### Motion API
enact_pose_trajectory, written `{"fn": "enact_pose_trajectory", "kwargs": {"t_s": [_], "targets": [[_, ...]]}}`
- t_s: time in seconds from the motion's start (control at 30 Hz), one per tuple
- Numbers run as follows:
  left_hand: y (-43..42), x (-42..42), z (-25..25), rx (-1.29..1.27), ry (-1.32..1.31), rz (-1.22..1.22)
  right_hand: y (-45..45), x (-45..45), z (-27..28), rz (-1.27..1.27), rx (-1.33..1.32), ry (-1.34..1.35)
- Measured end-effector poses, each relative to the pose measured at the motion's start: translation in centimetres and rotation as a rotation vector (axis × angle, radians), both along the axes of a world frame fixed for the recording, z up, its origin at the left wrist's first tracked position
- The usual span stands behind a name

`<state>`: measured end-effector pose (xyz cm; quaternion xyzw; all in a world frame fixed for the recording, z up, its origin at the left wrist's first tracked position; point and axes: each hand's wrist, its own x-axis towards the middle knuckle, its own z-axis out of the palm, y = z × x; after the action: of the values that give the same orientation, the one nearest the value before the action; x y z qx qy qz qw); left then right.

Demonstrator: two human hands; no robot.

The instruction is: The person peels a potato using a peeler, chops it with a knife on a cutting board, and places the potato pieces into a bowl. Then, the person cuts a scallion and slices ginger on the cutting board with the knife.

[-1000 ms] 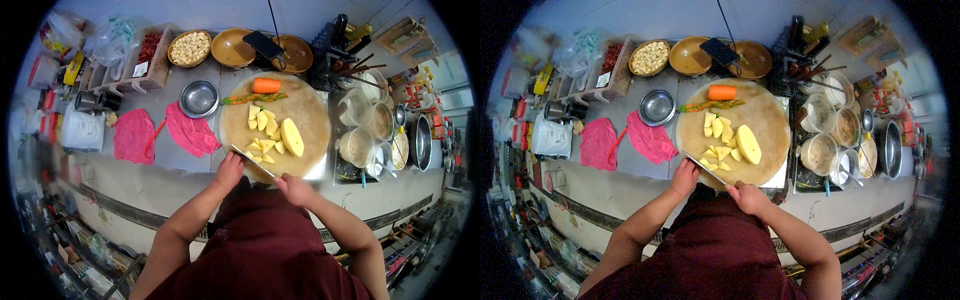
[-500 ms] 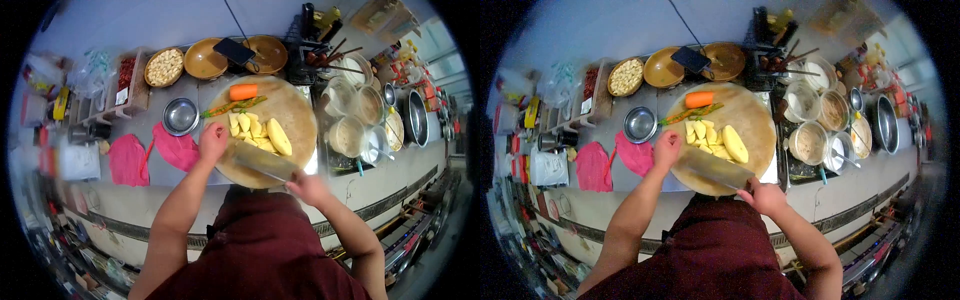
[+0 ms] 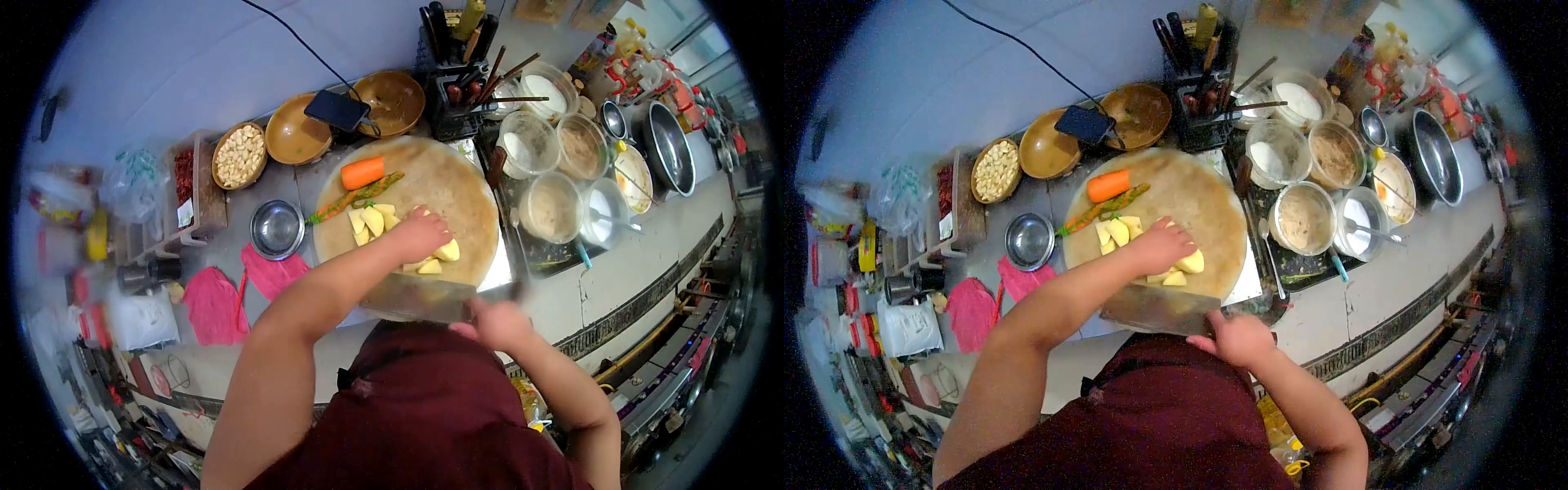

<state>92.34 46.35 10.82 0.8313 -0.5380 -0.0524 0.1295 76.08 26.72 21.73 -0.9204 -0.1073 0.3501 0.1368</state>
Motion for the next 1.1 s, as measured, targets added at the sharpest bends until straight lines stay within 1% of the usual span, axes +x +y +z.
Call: {"fn": "enact_pose_trajectory", "kwargs": {"t_s": [0.03, 0.07, 0.13, 0.17, 0.23, 0.27, 0.33, 0.37, 0.4, 0.47, 0.53, 0.57, 0.63, 0.67, 0.7, 0.77, 0.8, 0.83, 0.9, 0.93, 1.03, 1.1], "targets": [[-0.8, 0.4, 0.0, 0.158, 0.097, -0.084, -0.1, 0.0, -0.1, -0.002, -0.001, -0.001], [-1.6, 0.9, 0.1, 0.158, 0.098, -0.087, -0.3, -0.2, -0.3, -0.006, 0.013, 0.04], [-3.0, 1.8, 2.0, 0.324, 0.273, 0.004, -0.3, -0.8, -0.8, -0.022, 0.029, 0.088], [-3.0, 2.3, 2.7, 0.324, 0.274, -0.003, -0.3, -1.1, -1.0, -0.045, 0.065, 0.084], [-1.8, 3.1, 3.8, 0.155, 0.334, 0.209, -0.4, -1.2, -1.1, -0.066, 0.101, 0.079], [-0.5, 3.4, 4.2, -0.003, 0.333, 0.316, -0.3, -1.0, -1.0, -0.083, 0.133, 0.099], [2.8, 3.6, 8.2, -0.011, 0.41, 0.512, 0.0, -0.5, -1.4, -0.095, 0.176, 0.113], [5.1, 3.2, 9.2, -0.055, 0.395, 0.654, 0.2, -0.3, -2.0, -0.113, 0.223, 0.146], [7.7, 2.5, 9.9, -0.102, 0.378, 0.796, 0.4, 0.1, -2.5, -0.13, 0.27, 0.18], [13.0, 0.9, 10.0, -0.178, 0.292, 0.969, 1.6, 1.1, -2.7, -0.169, 0.323, 0.203], [17.2, -1.5, 9.6, -0.208, 0.24, 1.088, 2.9, 2.3, -4.0, -0.223, 0.386, 0.26], [18.0, -3.0, 9.4, -0.207, 0.237, 1.094, 3.6, 2.9, -4.3, -0.216, 0.388, 0.261], [19.3, -6.3, 9.0, -0.038, 0.298, 1.182, 4.8, 3.6, -4.8, -0.318, 0.423, 0.245], [19.4, -8.1, 7.6, -0.077, 0.232, 1.058, 4.9, 3.6, -5.7, -0.392, 0.454, 0.258], [18.9, -9.5, 5.8, -0.115, 0.168, 0.933, 4.8, 3.7, -5.6, -0.382, 0.45, 0.26], [16.5, -11.5, 3.5, -0.202, 0.025, 0.621, 4.6, 3.8, -5.3, -0.569, 0.468, 0.235], [15.3, -12.2, 0.9, -0.17, -0.05, 0.56, 4.2, 3.8, -5.2, -0.544, 0.48, 0.175], [14.2, -12.7, -1.5, -0.139, -0.125, 0.498, 3.8, 3.7, -5.1, -0.53, 0.471, 0.177], [12.2, -13.8, -2.6, -0.176, -0.125, 0.519, 3.3, 3.4, -4.4, -0.455, 0.398, 0.091], [11.7, -14.3, -3.0, -0.207, -0.128, 0.524, 3.2, 3.1, -3.7, -0.46, 0.358, 0.133], [11.9, -15.8, -3.3, -0.258, -0.117, 0.572, 3.1, 1.7, -2.0, -0.384, 0.376, 0.071], [12.3, -16.7, -3.4, -0.225, -0.075, 0.604, 3.6, 1.3, -0.3, -0.333, 0.365, 0.094]]}}
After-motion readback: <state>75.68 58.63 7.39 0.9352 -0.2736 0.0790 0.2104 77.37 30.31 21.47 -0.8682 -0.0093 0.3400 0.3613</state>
